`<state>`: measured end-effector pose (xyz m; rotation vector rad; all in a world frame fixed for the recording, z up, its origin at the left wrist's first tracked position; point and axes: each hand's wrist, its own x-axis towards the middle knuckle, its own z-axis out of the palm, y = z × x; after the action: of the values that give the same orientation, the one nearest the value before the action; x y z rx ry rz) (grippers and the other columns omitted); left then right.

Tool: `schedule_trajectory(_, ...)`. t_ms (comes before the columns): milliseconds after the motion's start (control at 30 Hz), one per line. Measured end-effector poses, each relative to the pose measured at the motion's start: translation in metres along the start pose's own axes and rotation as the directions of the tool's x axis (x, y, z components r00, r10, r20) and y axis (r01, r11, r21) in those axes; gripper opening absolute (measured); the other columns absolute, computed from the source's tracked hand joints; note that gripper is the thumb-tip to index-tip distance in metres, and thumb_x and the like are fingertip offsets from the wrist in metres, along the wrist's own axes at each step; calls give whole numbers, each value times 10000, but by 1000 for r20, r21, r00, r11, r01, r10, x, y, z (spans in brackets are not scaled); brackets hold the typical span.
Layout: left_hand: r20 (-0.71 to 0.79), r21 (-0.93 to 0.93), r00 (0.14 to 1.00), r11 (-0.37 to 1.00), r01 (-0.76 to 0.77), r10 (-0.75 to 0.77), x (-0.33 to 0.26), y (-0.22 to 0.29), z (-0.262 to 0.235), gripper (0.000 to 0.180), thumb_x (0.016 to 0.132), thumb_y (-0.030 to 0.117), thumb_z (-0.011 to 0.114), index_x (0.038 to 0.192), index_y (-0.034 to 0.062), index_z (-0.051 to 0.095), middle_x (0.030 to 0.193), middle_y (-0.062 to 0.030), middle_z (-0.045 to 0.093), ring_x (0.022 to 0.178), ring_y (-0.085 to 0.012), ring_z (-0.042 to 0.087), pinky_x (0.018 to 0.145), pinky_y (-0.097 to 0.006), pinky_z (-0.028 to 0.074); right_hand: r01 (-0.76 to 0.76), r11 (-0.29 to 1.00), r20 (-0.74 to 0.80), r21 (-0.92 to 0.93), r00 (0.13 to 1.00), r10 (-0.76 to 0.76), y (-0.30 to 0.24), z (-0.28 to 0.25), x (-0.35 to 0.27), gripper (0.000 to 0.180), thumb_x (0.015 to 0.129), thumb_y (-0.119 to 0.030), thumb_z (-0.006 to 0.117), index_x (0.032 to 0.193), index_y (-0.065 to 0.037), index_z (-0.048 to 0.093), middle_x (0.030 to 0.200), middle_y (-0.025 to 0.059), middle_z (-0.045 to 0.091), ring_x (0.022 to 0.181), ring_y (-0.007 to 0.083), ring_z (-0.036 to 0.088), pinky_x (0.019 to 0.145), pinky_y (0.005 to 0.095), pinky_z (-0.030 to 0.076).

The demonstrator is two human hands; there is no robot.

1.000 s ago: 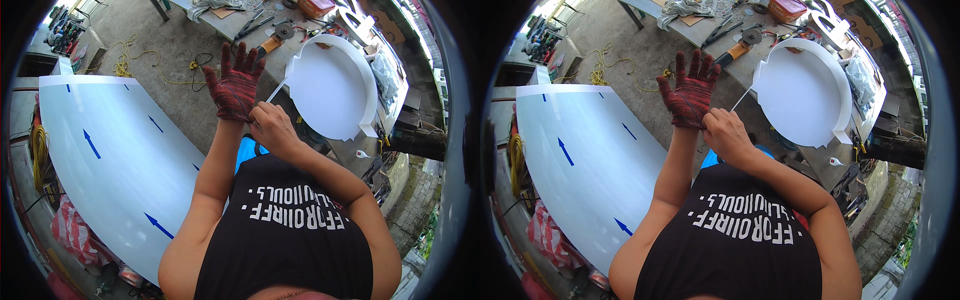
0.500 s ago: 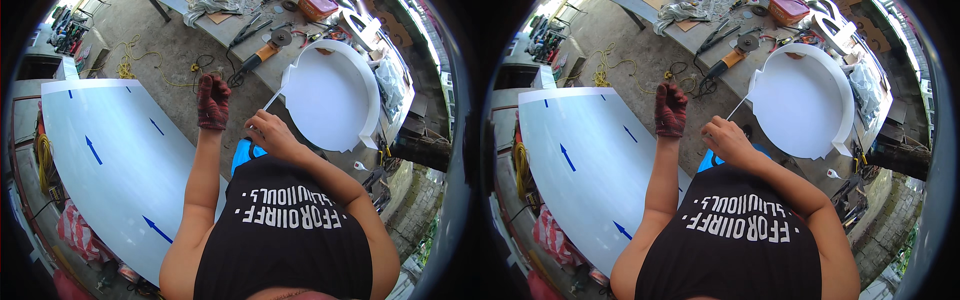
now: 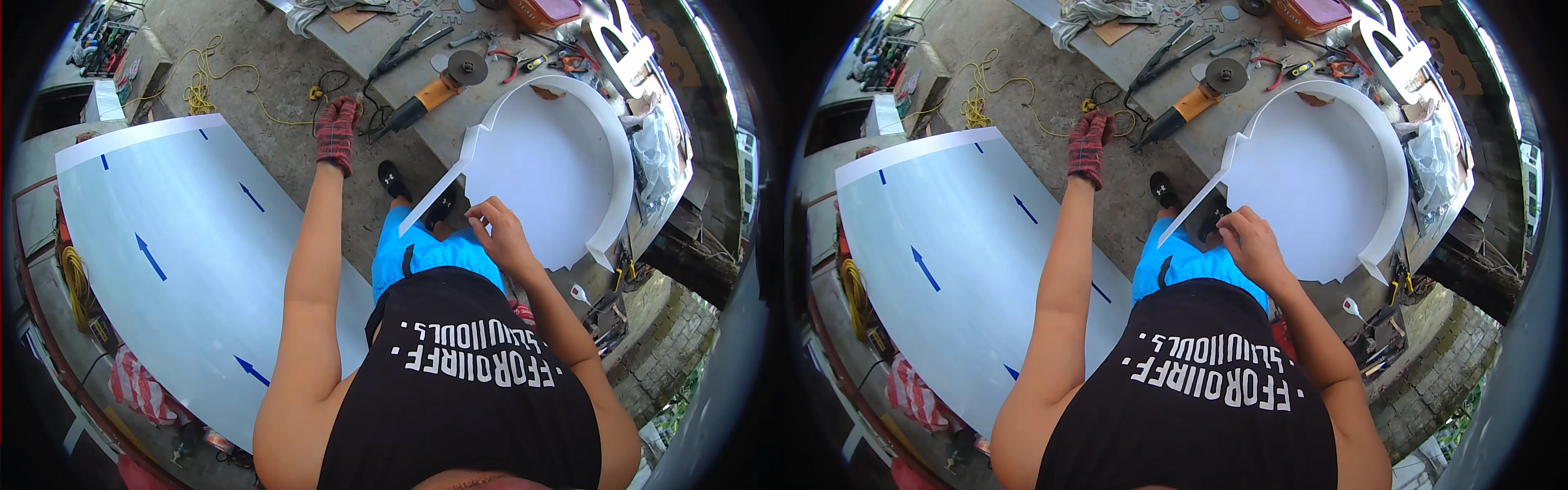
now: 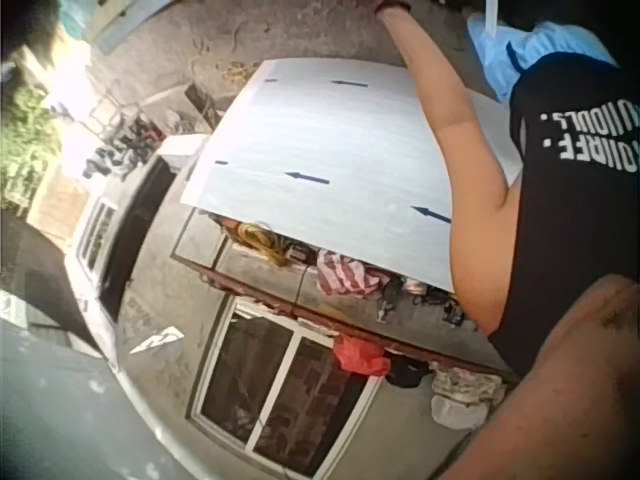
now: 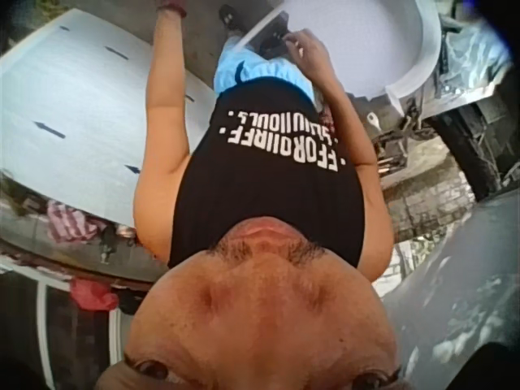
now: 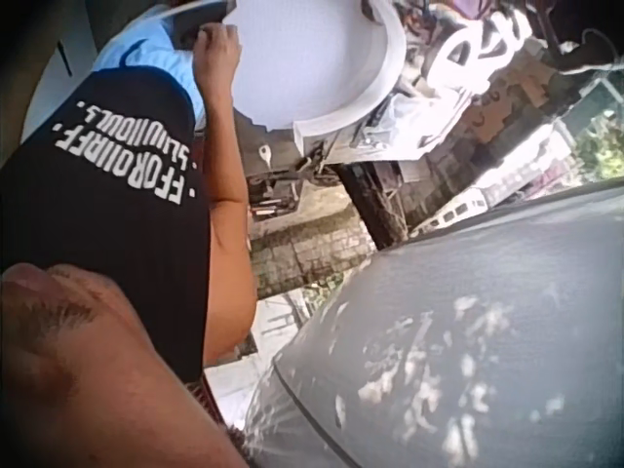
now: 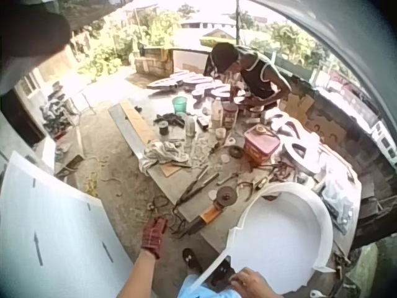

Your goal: Assembling and shaping a circular plastic sign component using a heating tool.

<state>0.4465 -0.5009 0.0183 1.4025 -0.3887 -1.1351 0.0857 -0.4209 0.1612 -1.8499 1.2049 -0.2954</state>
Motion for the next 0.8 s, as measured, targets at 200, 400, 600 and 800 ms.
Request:
schedule_trajectory(200, 129, 850, 955, 466, -245, 267, 128, -59, 8, 609, 836, 333, 823, 1312, 36, 586, 1280, -186, 654, 1232, -328, 614, 1041, -434, 492, -198, 980, -125, 2, 972, 197, -4, 2, 17, 97, 927, -44, 656, 1009, -2, 683, 951, 133, 643, 807, 274, 666, 749, 379, 528)
schedule_trajectory(400, 31, 857, 1000, 515, -25, -3, 161, -92, 14, 601, 851, 356, 793, 1323, 104, 521, 1244, -194, 670, 1225, -367, 618, 1126, -502, 387, -307, 952, -146, 10, 941, 305, 0, 12, 14, 90, 923, -37, 657, 1004, -5, 681, 931, 127, 637, 802, 265, 658, 738, 376, 524)
schedule_trajectory(600, 197, 835, 978, 510, -207, 75, 153, -72, 3, 366, 946, 334, 693, 1216, 96, 626, 1063, -151, 716, 990, -308, 695, 932, -423, 510, -299, 954, -123, 7, 947, 297, 1, 17, 21, 96, 918, -40, 663, 1007, -14, 687, 940, 126, 644, 820, 278, 659, 757, 382, 523)
schedule_trajectory(800, 230, 633, 968, 741, -224, 96, 106, 33, 47, 352, 1022, 377, 587, 1055, 49, 712, 828, -146, 675, 742, -260, 636, 718, -393, 504, -213, 977, -136, -25, 969, 207, 12, -6, 23, 92, 919, -44, 663, 1003, -18, 693, 935, 126, 652, 836, 294, 655, 783, 394, 517)
